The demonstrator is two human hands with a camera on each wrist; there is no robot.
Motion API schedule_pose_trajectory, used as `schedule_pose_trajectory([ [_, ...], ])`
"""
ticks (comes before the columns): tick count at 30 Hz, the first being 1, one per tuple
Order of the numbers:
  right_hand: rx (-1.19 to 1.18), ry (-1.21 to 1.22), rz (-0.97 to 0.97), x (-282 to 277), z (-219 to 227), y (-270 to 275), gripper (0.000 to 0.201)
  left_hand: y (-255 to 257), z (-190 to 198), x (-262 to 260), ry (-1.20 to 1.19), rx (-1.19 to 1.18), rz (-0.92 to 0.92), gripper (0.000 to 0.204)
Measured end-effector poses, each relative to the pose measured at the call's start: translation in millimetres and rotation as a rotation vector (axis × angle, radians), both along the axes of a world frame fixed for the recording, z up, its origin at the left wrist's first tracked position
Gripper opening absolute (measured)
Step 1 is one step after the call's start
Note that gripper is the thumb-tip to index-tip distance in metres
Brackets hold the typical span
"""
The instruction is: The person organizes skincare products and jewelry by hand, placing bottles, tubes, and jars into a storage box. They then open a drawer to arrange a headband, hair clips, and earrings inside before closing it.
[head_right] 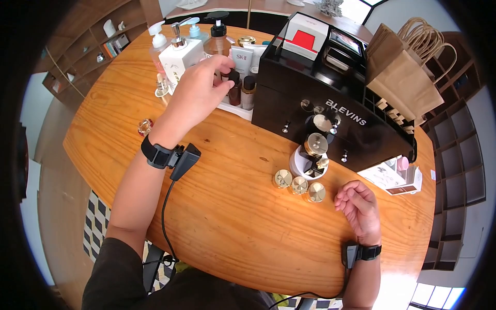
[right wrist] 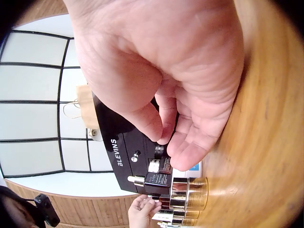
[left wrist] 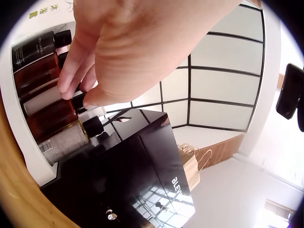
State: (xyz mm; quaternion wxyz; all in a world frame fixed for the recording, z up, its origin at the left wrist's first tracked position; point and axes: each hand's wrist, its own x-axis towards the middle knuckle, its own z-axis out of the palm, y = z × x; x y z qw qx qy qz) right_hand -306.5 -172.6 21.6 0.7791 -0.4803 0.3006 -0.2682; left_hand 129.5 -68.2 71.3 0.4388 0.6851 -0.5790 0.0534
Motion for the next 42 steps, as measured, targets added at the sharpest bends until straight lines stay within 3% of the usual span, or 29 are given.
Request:
schedule_pose_trajectory([
  [6,-0.002,0.0,0.007,-2,-2,-2,0.012,-1,-1,-2,-0.023,0.046,0.049,0.033],
  [11,0.01,-0.013,0.002,-3,-2,-2,0.012,4,9,-9,0.062,0.264,0.125,0.028],
  [17,0.018,-0.022,0.012,-4,-5,-3,0.012,6,3,-3,-0.017,0.427,0.022,0.027],
  [42,0.026,-0.022,0.068,-7,-1,-5,0.013,0,-15,3,-0.164,0.506,-0.008,0.027],
])
